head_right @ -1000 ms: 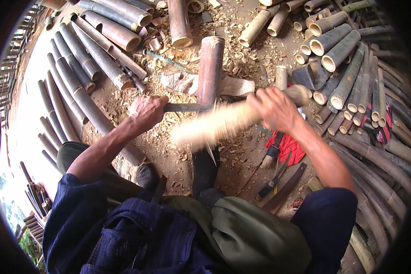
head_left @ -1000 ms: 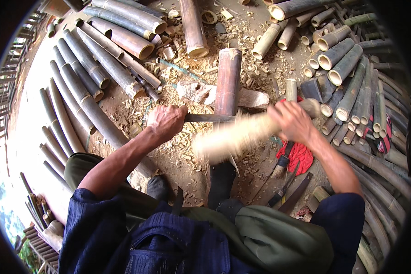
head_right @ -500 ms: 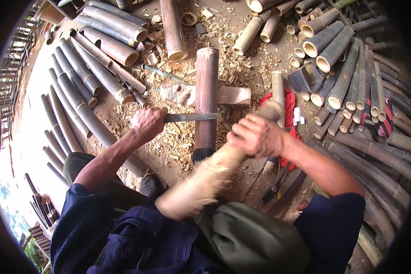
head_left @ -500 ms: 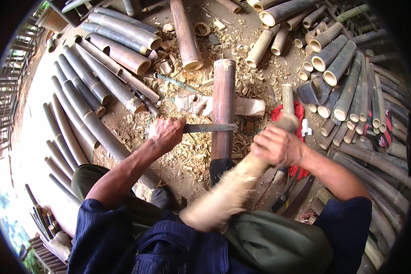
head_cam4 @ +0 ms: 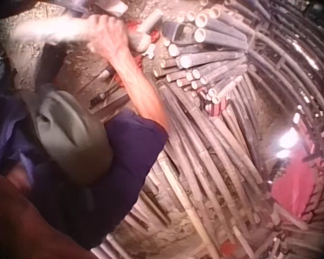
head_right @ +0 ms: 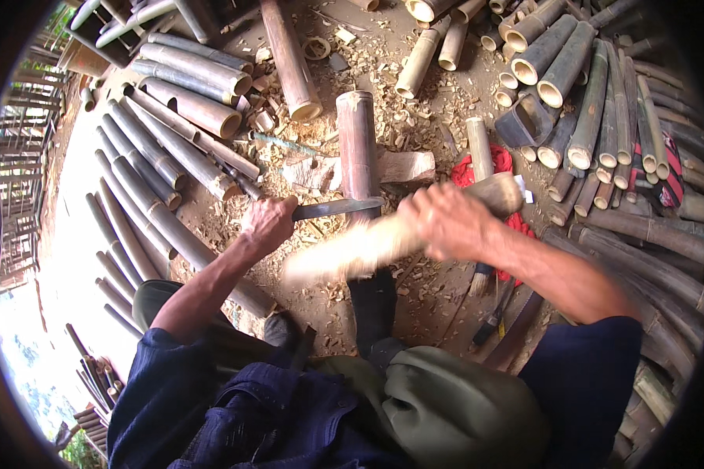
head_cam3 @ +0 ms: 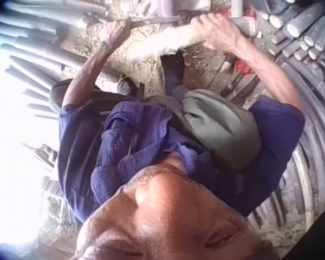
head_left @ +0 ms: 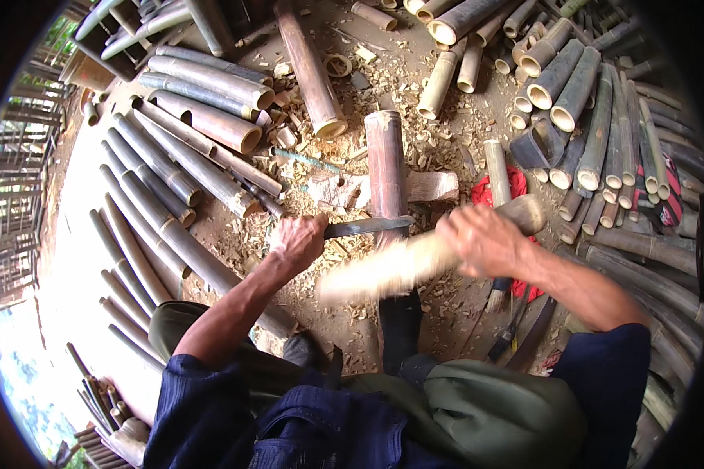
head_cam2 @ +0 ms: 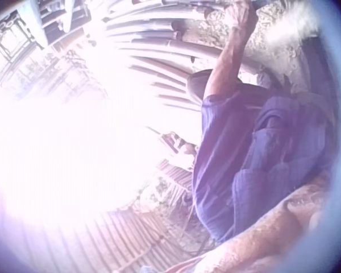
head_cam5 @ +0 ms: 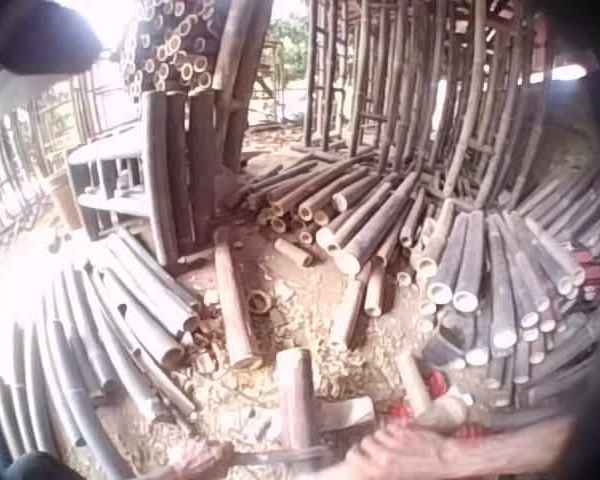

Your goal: The person sits on the ground and uses a knife and a wooden mallet to carve the end of a bamboo pole. They repeatedly strike the knife to remove the inner pith and smooth the opening, occasionally inspecting the work and adjusting the bamboo's position.

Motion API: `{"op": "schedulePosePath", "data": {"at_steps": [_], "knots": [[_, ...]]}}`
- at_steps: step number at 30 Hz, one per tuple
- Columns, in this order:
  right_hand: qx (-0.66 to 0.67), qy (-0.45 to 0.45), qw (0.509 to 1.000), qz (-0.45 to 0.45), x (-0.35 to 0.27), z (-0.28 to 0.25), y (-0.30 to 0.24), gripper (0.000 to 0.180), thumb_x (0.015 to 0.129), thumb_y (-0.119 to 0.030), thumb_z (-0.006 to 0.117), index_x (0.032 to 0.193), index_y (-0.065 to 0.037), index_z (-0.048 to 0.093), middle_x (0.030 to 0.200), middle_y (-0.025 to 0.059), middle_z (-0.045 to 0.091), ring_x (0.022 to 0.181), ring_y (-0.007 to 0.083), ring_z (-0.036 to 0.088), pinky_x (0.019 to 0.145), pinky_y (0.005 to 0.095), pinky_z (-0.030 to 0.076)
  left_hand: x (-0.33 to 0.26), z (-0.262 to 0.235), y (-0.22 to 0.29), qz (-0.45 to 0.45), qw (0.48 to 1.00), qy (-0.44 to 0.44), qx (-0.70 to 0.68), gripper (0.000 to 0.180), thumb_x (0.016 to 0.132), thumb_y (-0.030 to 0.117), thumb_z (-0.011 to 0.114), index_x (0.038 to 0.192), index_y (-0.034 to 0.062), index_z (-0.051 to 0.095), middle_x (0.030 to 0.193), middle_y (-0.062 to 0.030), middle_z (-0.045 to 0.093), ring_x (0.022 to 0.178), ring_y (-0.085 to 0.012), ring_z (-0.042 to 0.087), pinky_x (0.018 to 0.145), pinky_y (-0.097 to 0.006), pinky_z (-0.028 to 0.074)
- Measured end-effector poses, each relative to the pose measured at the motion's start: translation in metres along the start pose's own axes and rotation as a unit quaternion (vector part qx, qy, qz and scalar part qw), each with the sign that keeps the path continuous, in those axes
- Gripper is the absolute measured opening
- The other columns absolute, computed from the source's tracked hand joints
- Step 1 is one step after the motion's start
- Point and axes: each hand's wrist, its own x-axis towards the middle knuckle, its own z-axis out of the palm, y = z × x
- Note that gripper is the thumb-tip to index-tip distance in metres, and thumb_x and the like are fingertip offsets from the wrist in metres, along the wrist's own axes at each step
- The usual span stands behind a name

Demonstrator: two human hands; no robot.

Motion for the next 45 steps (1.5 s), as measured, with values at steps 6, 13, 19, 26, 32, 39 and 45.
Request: {"op": "schedulePosePath", "data": {"at_steps": [6, 13, 19, 26, 32, 39, 45], "knots": [[-0.009, 0.014, 1.0, 0.026, 0.002, 0.017, 0.043, 0.041, 0.073, -0.018, 0.083, 0.104, -0.003, 0.061, 0.096, 0.0119, 0.067, 0.087, 0.0244, 0.068, 0.078, 0.0379, 0.058, 0.008, -0.007, 0.009, 0.021, 0.999, -0.02, 0.022, 0.011, 0.096, 0.011, 0.056, 0.093, 0.0047, 0.064, 0.072, -0.0212, 0.07, 0.058, -0.0338, 0.069, 0.053, -0.051, 0.054], [0.105, 0.211, 0.96, -0.15, -0.004, 0.025, 0.041, 0.043, 0.07, -0.017, 0.082, 0.105, -0.005, 0.061, 0.09, 0.0073, 0.063, 0.084, 0.0215, 0.067, 0.074, 0.0387, 0.058, 0.016, -0.005, 0.012, 0.018, 0.999, -0.044, 0.019, 0.009, 0.094, 0.01, 0.057, 0.095, 0.0039, 0.063, 0.079, -0.0224, 0.072, 0.065, -0.0361, 0.072, 0.058, -0.051, 0.056], [0.088, 0.037, 0.992, -0.079, 0.002, -0.001, 0.003, 0.05, 0.07, -0.02, 0.083, 0.11, 0.001, 0.061, 0.099, 0.0129, 0.068, 0.092, 0.0249, 0.07, 0.081, 0.037, 0.06, 0.012, -0.005, -0.006, 0.01, 0.998, -0.044, 0.041, 0.011, 0.099, 0.013, 0.055, 0.102, 0.0024, 0.059, 0.079, -0.0198, 0.071, 0.062, -0.0317, 0.07, 0.055, -0.048, 0.055], [-0.037, 0.027, 0.999, 0.014, 0.009, 0.015, 0.036, 0.049, 0.068, -0.023, 0.088, 0.102, -0.001, 0.062, 0.088, 0.0099, 0.068, 0.081, 0.0277, 0.07, 0.073, 0.0391, 0.061, 0.017, 0.007, -0.006, 0.039, 0.998, 0.027, 0.038, 0.008, 0.093, 0.01, 0.061, 0.097, 0.0043, 0.06, 0.083, -0.0212, 0.072, 0.07, -0.0367, 0.072, 0.058, -0.05, 0.056], [0.046, 0.122, 0.989, -0.07, 0.004, 0.024, 0.046, 0.053, 0.063, -0.017, 0.088, 0.105, -0.003, 0.06, 0.102, 0.0128, 0.067, 0.091, 0.0262, 0.068, 0.082, 0.0398, 0.06, 0.023, 0.006, 0.002, 0.032, 0.999, 0.012, 0.016, 0.01, 0.092, 0.01, 0.061, 0.099, 0.0045, 0.057, 0.086, -0.0221, 0.07, 0.068, -0.0375, 0.071, 0.058, -0.051, 0.056], [0.128, 0.043, 0.98, 0.149, -0.012, -0.033, 0.048, 0.067, 0.071, -0.022, 0.089, 0.124, -0.002, 0.053, 0.109, 0.0227, 0.068, 0.099, 0.0342, 0.07, 0.087, 0.0449, 0.063, 0.004, 0.026, -0.006, 0.084, 0.992, 0.096, -0.002, 0.018, 0.1, 0.024, 0.064, 0.097, 0.008, 0.058, 0.081, -0.0138, 0.068, 0.065, -0.0308, 0.067, 0.06, -0.046, 0.055], [0.431, 0.267, 0.792, 0.341, -0.037, -0.046, 0.031, 0.072, 0.072, -0.018, 0.086, 0.133, -0.001, 0.051, 0.111, 0.02, 0.069, 0.1, 0.0304, 0.07, 0.092, 0.0424, 0.057, -0.023, -0.032, 0.012, 0.192, 0.969, -0.071, -0.14, 0.027, 0.095, 0.041, 0.074, 0.097, 0.0142, 0.071, 0.082, -0.0039, 0.072, 0.072, -0.0201, 0.072, 0.06, -0.038, 0.059]]}}
